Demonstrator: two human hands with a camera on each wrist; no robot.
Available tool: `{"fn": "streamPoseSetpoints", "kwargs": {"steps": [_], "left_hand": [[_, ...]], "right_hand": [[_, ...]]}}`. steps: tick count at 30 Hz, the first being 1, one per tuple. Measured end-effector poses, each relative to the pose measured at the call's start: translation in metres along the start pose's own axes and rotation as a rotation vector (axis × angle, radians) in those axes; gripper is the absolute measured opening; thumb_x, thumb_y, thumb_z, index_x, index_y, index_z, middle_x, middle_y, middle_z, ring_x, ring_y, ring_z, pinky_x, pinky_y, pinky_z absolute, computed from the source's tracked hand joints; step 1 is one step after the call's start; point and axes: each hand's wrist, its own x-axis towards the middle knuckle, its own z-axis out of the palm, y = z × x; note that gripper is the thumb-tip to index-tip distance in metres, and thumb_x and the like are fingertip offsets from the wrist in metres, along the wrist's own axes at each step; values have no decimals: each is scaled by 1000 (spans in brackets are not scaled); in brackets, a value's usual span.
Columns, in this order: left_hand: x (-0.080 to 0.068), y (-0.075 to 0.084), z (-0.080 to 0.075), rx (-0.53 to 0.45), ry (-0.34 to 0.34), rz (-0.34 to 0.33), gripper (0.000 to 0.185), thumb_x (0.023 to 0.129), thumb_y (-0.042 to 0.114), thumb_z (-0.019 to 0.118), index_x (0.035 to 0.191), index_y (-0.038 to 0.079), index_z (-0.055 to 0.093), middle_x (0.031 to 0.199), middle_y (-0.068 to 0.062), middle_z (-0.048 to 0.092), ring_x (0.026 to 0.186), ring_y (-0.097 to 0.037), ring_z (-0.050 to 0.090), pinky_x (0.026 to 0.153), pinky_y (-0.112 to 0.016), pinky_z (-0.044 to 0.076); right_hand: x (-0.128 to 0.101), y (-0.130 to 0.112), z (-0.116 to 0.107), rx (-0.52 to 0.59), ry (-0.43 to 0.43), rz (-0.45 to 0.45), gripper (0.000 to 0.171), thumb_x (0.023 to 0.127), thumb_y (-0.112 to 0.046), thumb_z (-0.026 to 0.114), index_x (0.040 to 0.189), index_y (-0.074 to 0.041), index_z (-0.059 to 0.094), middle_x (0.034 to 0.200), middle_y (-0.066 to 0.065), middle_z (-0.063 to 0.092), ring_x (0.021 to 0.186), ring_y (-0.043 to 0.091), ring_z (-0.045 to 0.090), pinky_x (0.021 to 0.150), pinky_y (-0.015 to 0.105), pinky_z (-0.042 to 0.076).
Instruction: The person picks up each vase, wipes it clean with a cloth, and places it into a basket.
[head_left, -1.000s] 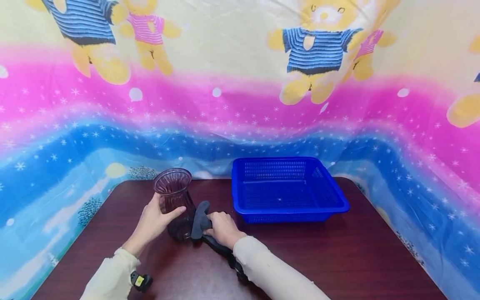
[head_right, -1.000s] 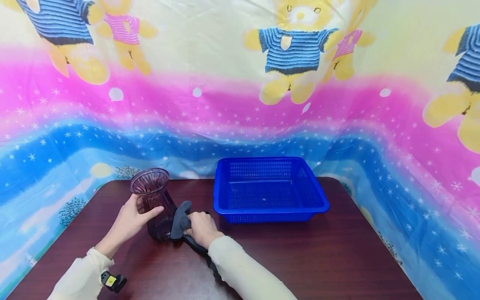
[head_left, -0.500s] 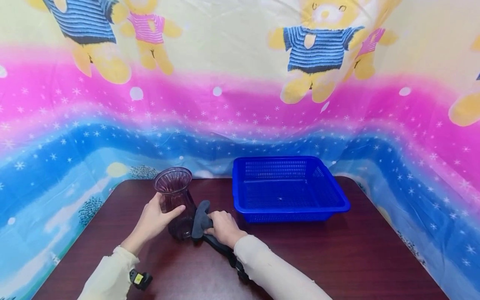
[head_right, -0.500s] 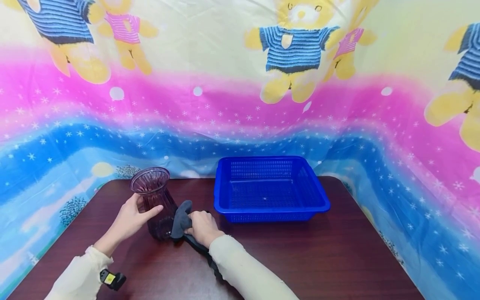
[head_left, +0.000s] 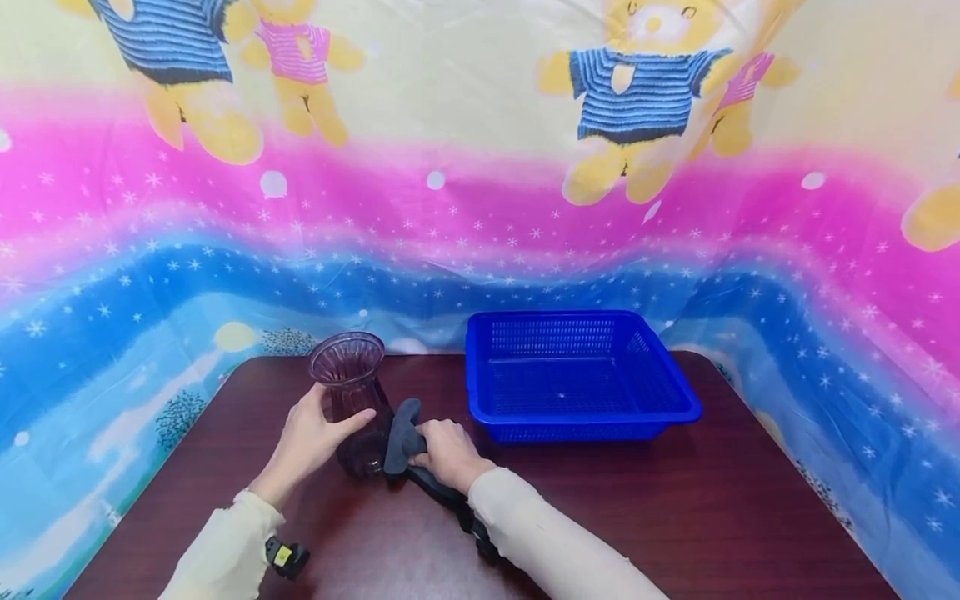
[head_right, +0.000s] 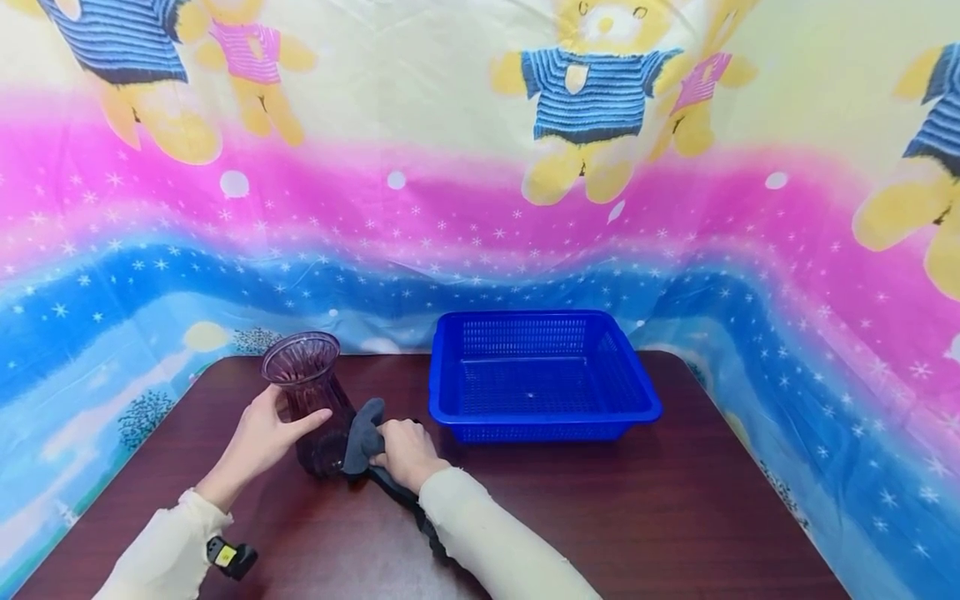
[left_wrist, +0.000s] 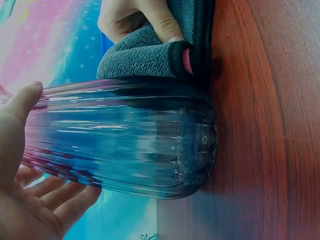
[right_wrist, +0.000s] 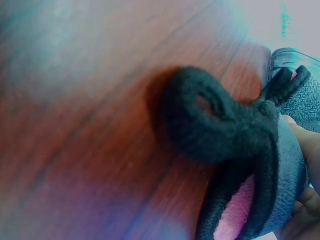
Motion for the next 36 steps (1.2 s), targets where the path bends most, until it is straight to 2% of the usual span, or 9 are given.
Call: {"fn": "streamPoseSetpoints", "kwargs": {"steps": [5, 12, 19, 24, 36], "left_hand": [[3, -3, -4, -24, -36, 40, 69, 88, 45, 76, 136, 2, 53, 125, -25, 69, 116, -40, 67, 95, -56, 54], [6, -7, -5, -35, -77, 47, 66, 88, 43, 77, 134, 1, 56, 126, -24, 69, 116, -39, 67, 95, -55, 55], [7, -10, -5, -91, -68, 51, 63, 85, 39, 81, 132, 2, 59, 123, -23, 71, 112, -36, 70, 91, -49, 59], [7, -11, -6, -97, -60, 58, 62, 84, 37, 82, 130, 1, 61, 121, -23, 72, 109, -35, 71, 89, -45, 60], [7, -11, -5, -74, -55, 37, 63, 85, 39, 81, 130, 0, 59, 122, -23, 71, 111, -36, 70, 90, -48, 59]], "right_hand": [[1, 0, -1, 0, -6, 8, 34, 82, -33, 84, 114, -24, 76, 102, 0, 79, 89, 20, 73, 73, 31, 55], [0, 1, -1, -4, -5, -6, 33, 82, -32, 84, 113, -24, 77, 102, 0, 79, 89, 19, 72, 74, 31, 55], [0, 0, -1, -11, -4, -20, 32, 82, -32, 84, 112, -24, 77, 102, 0, 79, 88, 19, 72, 73, 32, 55], [1, -1, -2, -16, -15, -28, 31, 82, -31, 84, 112, -23, 77, 103, -1, 79, 90, 18, 72, 74, 31, 56], [3, -5, -8, 14, -49, -51, 27, 82, -30, 85, 107, -20, 77, 102, -4, 78, 88, 12, 70, 76, 27, 54]]}}
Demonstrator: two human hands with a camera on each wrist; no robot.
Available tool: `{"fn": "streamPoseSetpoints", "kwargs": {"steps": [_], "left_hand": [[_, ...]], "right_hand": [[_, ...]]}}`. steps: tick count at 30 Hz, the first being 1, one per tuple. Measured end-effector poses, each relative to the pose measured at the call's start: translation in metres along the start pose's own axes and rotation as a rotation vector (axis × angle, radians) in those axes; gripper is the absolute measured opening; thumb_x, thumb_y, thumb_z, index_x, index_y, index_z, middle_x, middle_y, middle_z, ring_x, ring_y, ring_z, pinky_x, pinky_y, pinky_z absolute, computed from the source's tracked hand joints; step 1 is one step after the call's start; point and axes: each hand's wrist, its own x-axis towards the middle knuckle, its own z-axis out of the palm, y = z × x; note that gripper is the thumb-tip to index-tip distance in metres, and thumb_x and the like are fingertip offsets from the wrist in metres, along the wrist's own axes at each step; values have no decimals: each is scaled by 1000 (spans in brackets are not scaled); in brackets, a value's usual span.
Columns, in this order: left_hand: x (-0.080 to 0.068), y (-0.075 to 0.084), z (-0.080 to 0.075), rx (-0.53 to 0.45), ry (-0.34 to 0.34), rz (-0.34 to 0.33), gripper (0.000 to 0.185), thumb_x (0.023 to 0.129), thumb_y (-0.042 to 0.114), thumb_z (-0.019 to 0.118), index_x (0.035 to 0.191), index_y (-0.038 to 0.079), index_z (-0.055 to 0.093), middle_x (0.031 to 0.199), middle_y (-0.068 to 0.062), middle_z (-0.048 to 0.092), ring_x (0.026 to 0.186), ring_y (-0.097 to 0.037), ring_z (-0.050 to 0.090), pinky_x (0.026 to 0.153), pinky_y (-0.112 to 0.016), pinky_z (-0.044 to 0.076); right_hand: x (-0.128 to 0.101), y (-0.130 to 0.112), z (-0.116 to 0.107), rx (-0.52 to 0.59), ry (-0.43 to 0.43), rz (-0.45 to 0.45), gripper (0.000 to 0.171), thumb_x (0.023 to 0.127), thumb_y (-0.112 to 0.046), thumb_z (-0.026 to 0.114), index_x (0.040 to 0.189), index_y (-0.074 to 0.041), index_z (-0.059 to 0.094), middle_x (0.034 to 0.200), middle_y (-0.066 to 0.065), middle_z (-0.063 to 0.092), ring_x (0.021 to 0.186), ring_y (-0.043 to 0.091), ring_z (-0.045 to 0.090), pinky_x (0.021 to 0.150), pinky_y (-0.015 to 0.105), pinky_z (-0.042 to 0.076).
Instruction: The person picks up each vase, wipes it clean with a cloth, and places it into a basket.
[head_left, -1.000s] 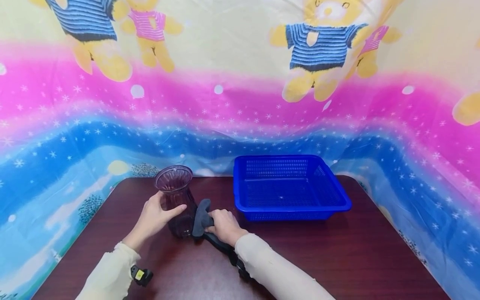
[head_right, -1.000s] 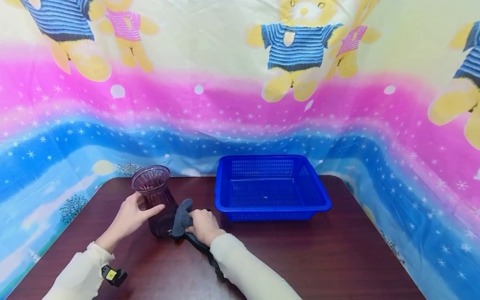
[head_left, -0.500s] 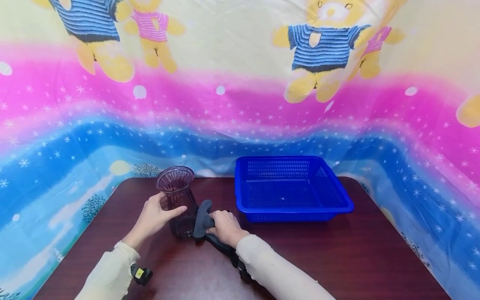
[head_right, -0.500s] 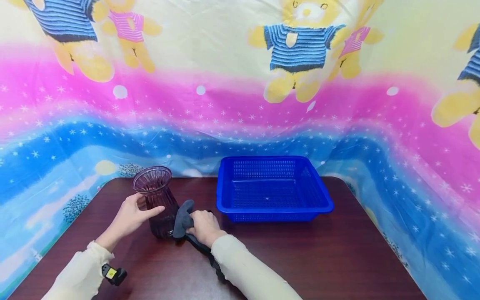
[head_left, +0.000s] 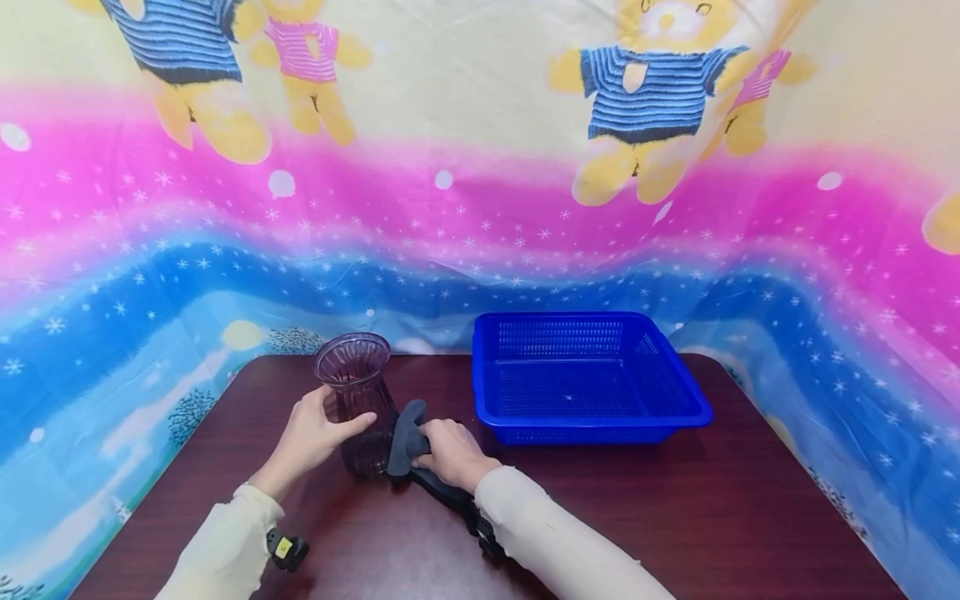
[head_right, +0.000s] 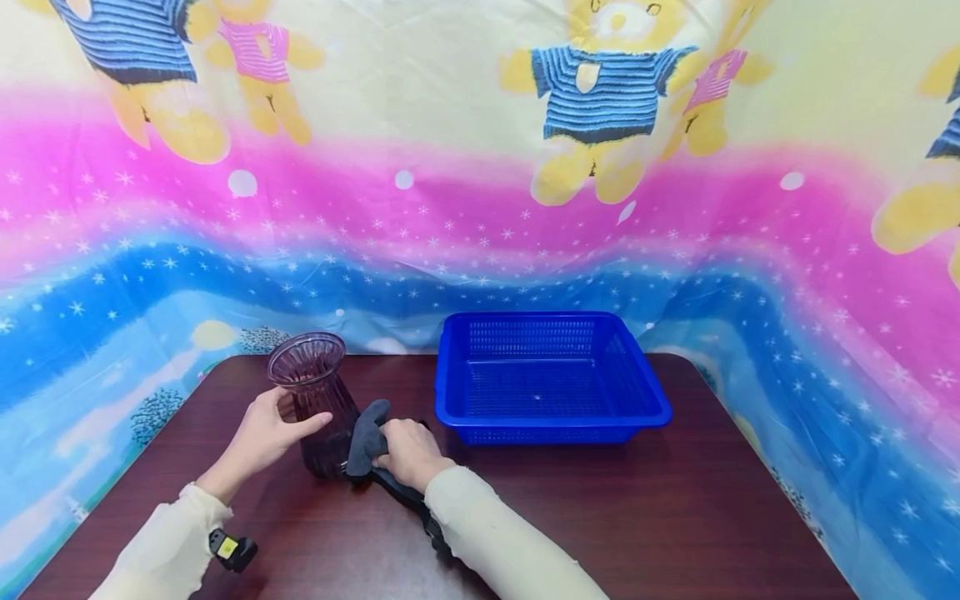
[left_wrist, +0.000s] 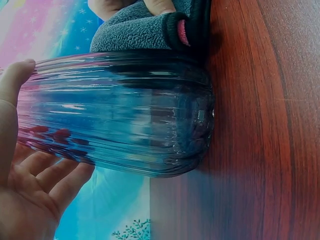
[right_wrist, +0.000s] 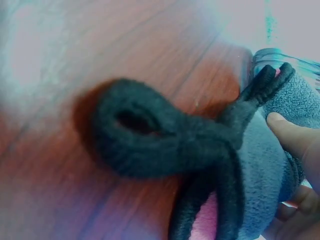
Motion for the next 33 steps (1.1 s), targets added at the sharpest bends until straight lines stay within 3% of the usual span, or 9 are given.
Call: {"fn": "streamPoseSetpoints", "kwargs": {"steps": [18, 33], "left_hand": [[-1, -2, 4, -35, 6, -1, 60, 85, 34, 82, 129, 1, 60, 121, -24, 71, 110, -35, 71, 88, -44, 60], [0, -3, 4, -41, 8, -3, 59, 85, 34, 82, 129, 0, 60, 122, -24, 71, 110, -35, 71, 88, -43, 61]], "right_hand": [[3, -6, -12, 65, 50, -17, 24, 84, -27, 84, 103, -17, 75, 97, -5, 77, 82, 9, 66, 74, 26, 53], [8, -22, -39, 80, 120, -72, 18, 85, -25, 82, 101, -19, 75, 92, -6, 75, 83, 10, 67, 72, 26, 52]]}}
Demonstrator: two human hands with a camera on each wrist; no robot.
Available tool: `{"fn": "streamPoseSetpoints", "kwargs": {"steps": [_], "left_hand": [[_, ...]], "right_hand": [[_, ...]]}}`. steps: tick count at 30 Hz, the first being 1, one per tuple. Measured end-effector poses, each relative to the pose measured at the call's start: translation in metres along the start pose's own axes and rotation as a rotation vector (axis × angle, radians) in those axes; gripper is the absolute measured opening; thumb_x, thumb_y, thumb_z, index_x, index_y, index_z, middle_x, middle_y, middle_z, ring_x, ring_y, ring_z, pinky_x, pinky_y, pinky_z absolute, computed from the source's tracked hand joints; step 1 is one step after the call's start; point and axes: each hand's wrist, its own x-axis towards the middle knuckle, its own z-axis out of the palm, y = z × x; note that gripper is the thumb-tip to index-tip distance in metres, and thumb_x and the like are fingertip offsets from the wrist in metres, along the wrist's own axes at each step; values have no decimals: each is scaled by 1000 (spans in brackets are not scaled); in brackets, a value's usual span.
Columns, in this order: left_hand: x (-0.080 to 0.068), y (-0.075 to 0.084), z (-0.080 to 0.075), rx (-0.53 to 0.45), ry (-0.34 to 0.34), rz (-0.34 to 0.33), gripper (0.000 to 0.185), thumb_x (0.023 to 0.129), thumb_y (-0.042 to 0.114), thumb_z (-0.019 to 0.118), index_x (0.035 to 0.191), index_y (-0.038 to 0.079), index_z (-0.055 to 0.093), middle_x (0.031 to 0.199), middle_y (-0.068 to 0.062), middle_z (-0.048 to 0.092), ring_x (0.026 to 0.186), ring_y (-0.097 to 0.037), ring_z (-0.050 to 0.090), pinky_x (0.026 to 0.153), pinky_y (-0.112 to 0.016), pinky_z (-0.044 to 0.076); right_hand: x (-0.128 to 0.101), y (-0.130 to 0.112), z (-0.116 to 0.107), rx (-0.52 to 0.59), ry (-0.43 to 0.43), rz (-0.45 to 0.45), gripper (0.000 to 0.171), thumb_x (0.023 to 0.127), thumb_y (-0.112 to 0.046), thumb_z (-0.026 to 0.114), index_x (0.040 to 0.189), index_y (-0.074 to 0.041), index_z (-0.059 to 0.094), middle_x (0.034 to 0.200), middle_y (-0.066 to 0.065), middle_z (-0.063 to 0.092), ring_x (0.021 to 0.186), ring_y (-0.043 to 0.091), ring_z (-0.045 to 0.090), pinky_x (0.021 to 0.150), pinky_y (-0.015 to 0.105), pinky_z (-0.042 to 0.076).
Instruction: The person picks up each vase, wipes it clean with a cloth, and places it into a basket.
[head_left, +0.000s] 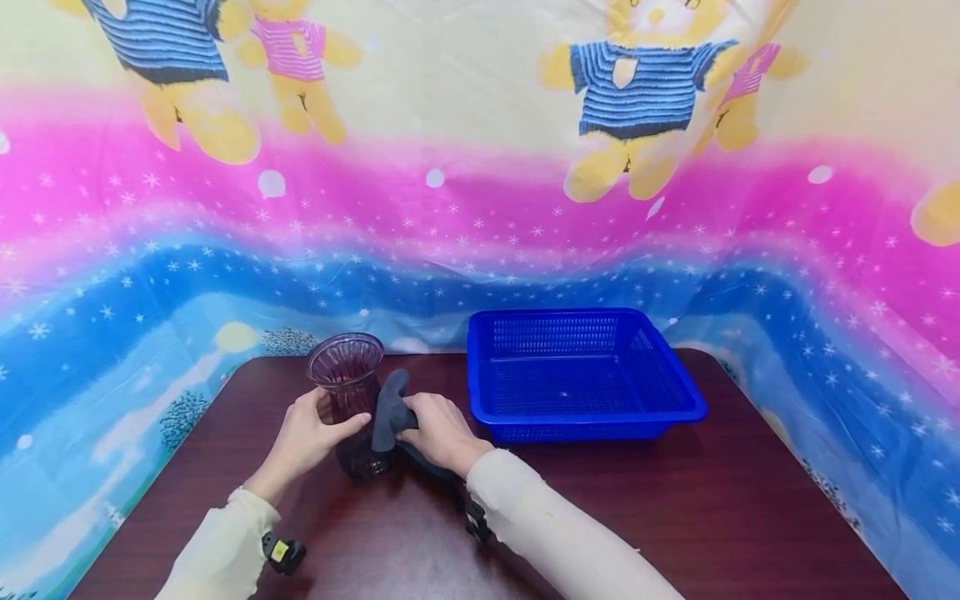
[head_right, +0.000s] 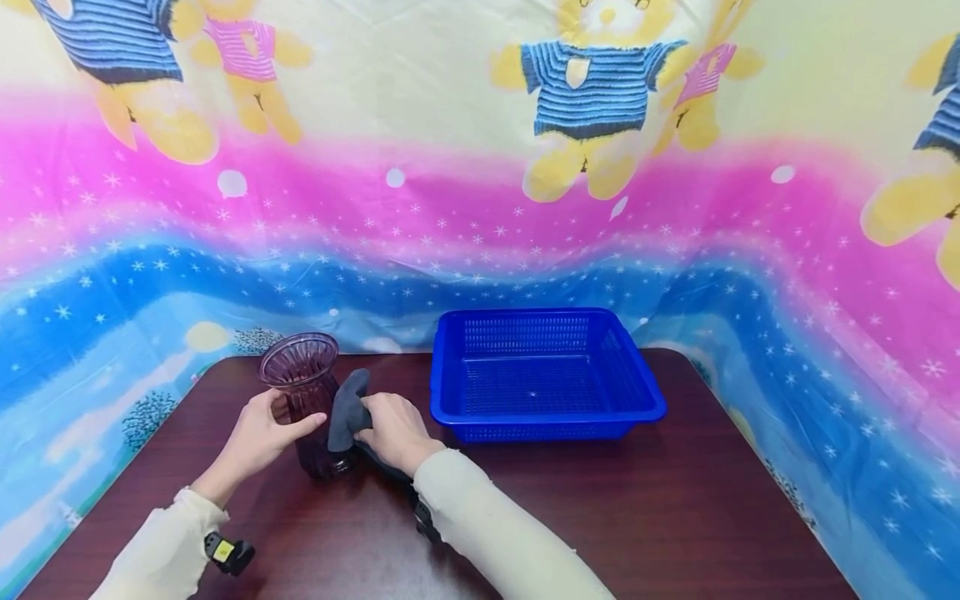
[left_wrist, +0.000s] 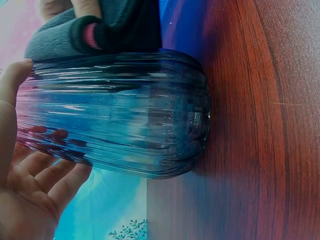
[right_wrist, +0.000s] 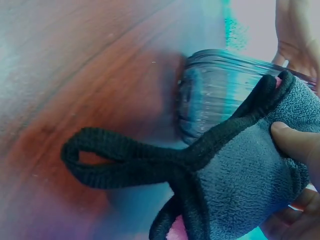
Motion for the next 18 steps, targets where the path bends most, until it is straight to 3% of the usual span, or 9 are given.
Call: {"fn": "streamPoseSetpoints", "kwargs": {"steps": [18], "left_hand": [[1, 0, -2, 22, -14, 18, 56, 87, 27, 80, 130, -3, 59, 121, -26, 70, 112, -38, 69, 91, -48, 59]], "right_hand": [[10, -19, -27, -13, 34, -18, 26, 88, -29, 80, 110, -15, 74, 104, -2, 76, 94, 13, 70, 85, 30, 56]]}}
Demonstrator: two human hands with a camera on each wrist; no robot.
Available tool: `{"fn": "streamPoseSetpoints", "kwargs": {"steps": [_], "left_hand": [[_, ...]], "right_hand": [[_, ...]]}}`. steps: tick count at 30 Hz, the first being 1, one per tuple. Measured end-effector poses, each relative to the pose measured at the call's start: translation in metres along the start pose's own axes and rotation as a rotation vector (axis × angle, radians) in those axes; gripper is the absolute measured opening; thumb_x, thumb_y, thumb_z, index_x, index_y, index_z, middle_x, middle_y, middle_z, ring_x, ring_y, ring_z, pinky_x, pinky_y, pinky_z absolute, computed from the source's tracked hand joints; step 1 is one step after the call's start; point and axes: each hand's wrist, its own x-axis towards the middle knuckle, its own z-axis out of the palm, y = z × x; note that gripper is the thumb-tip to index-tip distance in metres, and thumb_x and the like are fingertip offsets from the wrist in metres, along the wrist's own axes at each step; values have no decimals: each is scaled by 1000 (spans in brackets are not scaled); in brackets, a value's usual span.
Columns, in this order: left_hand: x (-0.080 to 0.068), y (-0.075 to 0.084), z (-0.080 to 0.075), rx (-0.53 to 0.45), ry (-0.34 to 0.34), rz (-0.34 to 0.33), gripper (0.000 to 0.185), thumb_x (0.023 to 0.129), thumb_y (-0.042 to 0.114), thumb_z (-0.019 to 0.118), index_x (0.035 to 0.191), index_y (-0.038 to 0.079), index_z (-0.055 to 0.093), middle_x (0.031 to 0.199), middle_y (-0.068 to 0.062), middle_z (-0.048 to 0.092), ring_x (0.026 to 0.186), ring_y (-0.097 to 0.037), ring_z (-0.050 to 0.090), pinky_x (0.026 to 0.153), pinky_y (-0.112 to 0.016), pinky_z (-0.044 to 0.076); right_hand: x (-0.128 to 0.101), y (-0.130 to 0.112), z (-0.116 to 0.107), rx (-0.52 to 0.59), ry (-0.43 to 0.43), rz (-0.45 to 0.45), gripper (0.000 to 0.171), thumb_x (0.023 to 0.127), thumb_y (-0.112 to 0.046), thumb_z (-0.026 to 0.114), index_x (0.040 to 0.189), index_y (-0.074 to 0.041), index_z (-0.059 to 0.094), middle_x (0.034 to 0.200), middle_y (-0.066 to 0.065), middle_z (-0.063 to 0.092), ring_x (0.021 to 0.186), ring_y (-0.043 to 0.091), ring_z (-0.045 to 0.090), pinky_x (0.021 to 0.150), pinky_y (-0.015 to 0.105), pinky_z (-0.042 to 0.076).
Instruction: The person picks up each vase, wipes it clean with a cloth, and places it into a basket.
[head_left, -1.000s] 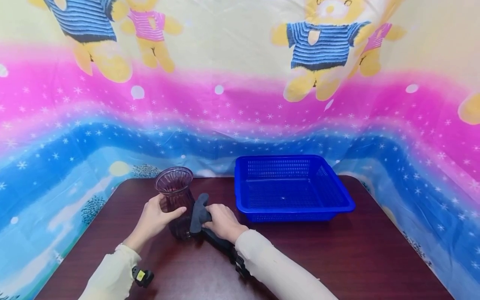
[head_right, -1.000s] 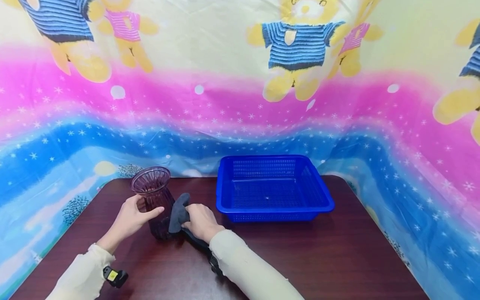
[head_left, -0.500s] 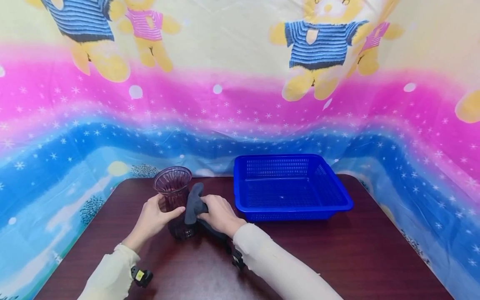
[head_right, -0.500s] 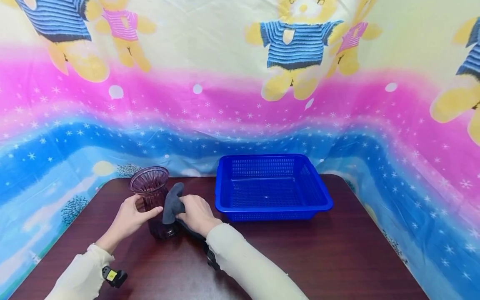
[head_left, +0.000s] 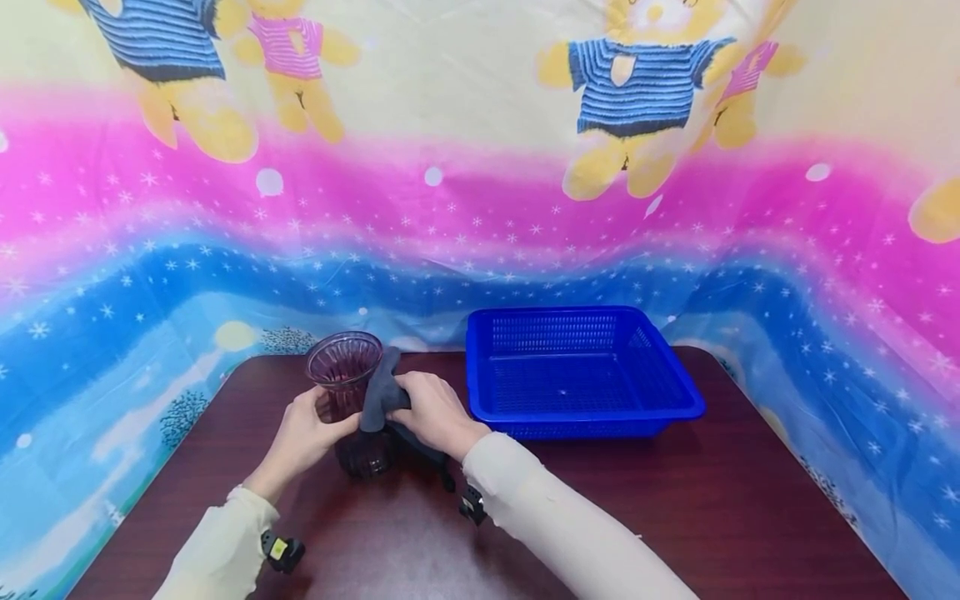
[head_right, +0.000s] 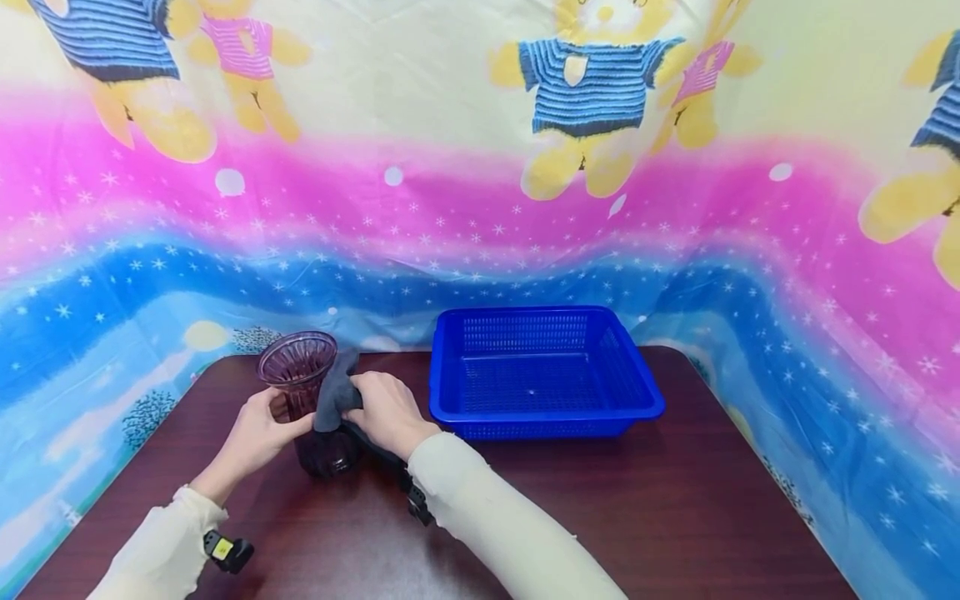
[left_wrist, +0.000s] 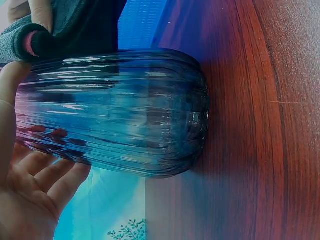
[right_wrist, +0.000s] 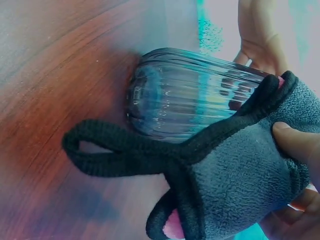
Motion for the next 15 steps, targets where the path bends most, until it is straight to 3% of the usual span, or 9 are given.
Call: {"fn": "streamPoseSetpoints", "kwargs": {"steps": [9, 15], "left_hand": [[0, 0, -1, 12, 9, -4, 57, 87, 31, 80, 129, -2, 59, 123, -26, 70, 112, -37, 69, 90, -48, 59], [0, 1, 0, -13, 8, -12, 58, 87, 35, 81, 128, -1, 61, 121, -24, 71, 109, -35, 71, 86, -41, 61]], "right_hand": [[-3, 1, 9, 15, -28, 51, 30, 88, -28, 80, 113, -15, 73, 103, -1, 77, 93, 15, 71, 87, 33, 57], [-8, 8, 22, -16, -32, 49, 27, 86, -27, 82, 108, -13, 74, 98, 0, 76, 89, 15, 70, 81, 31, 57]]}}
